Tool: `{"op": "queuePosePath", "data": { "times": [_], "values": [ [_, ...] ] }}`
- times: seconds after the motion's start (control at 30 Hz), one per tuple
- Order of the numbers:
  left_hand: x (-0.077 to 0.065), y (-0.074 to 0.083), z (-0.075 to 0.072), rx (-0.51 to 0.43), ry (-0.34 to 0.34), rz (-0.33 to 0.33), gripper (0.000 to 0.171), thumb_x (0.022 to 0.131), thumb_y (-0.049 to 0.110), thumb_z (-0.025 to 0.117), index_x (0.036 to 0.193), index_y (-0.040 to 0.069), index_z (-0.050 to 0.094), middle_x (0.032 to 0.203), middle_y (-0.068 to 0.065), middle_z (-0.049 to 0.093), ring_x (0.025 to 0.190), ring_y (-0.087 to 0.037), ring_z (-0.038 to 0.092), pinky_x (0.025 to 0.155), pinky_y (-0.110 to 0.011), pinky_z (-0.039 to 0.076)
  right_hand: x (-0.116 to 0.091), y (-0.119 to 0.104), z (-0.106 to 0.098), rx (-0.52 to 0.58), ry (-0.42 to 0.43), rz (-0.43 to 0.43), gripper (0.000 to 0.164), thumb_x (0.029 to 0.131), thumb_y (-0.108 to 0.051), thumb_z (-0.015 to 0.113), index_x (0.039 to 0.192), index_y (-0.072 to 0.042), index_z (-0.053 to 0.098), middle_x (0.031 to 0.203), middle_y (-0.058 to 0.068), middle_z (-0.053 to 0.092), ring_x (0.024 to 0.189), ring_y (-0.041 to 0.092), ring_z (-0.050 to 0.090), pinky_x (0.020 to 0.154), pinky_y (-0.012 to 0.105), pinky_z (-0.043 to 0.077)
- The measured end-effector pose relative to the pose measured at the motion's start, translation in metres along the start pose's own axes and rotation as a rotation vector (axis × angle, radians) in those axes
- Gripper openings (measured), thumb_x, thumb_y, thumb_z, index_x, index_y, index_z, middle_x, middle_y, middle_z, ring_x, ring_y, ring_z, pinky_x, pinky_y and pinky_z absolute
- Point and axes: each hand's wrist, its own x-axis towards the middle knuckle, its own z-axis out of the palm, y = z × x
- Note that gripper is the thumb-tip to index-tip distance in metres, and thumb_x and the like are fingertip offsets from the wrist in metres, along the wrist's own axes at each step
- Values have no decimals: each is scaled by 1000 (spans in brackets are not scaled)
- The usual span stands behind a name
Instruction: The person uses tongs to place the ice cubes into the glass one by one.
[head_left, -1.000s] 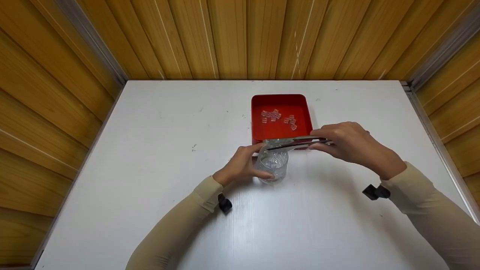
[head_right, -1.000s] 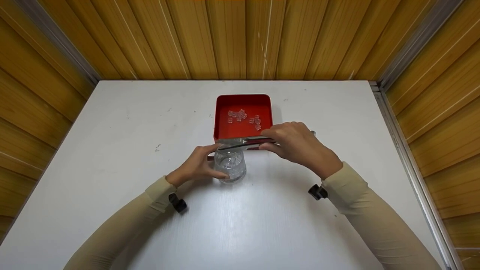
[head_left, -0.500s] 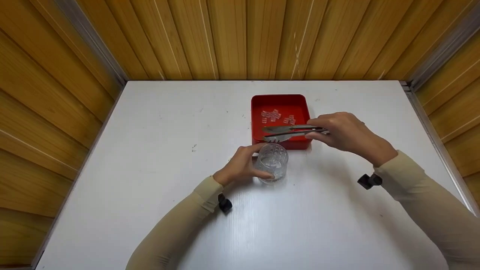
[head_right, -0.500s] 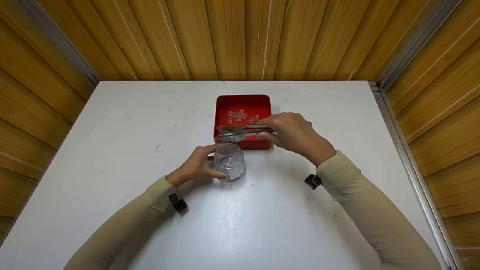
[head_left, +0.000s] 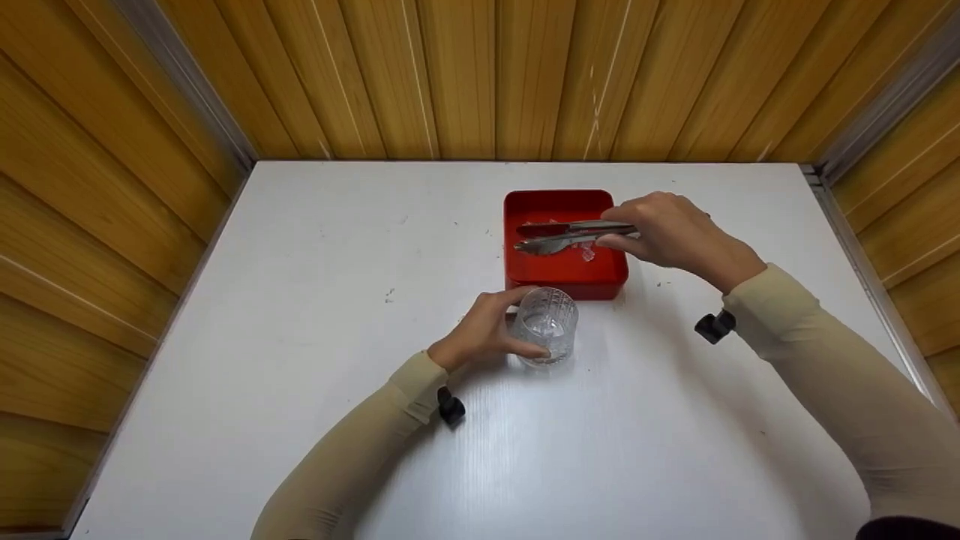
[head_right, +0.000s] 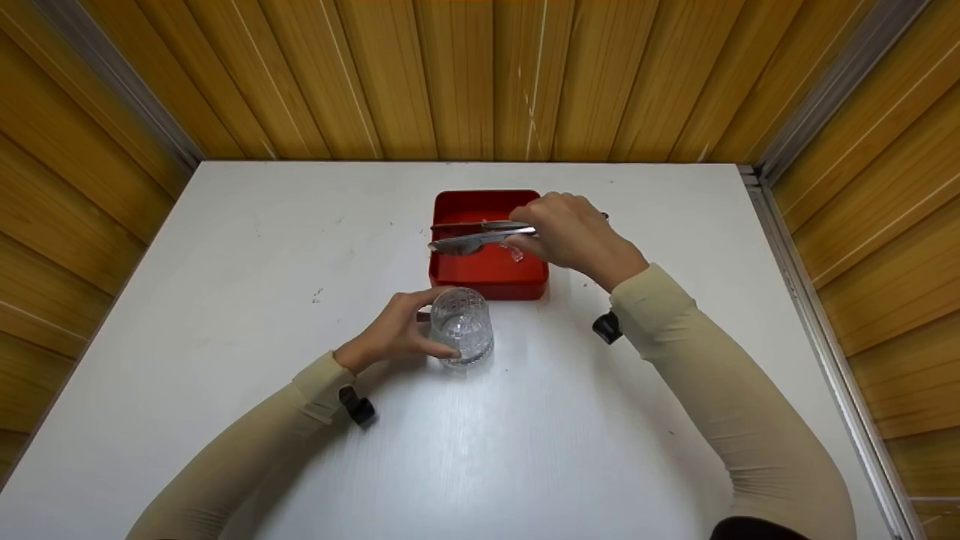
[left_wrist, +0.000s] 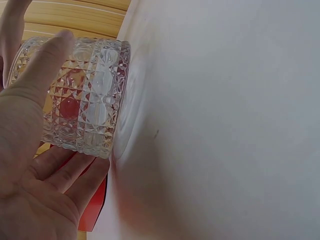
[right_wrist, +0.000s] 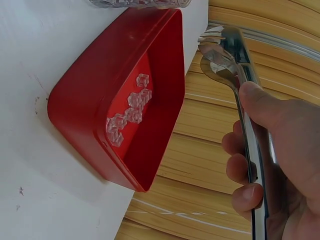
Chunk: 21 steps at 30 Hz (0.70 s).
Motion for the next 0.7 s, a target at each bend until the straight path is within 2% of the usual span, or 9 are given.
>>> {"op": "queuePosePath", "data": {
  "times": [0.13,0.37,0.7],
  "values": [
    [-1,1,-1,-8,-1,0,86,68,30,98,141,8,60,128,-4,71,112,-15,66,100,-24,52,10,4,1,8,-23,26,21,92,-24,80,105,-8,78,86,5,76,66,17,61,60,34,53],
    [0,2,-1,-2,-3,-10,85,68,32,98,141,9,61,128,-3,71,113,-17,66,100,-24,51,24,14,6,-1,-88,112,30,92,-26,80,115,-6,78,97,10,78,78,23,70,72,41,61],
    [-1,2,0,14,6,11,87,66,36,98,140,11,61,127,-1,71,114,-13,65,100,-25,51,42,26,14,-7,-178,194,34,96,-28,75,120,-5,76,102,13,77,84,27,69,76,43,62]
  ]
}}
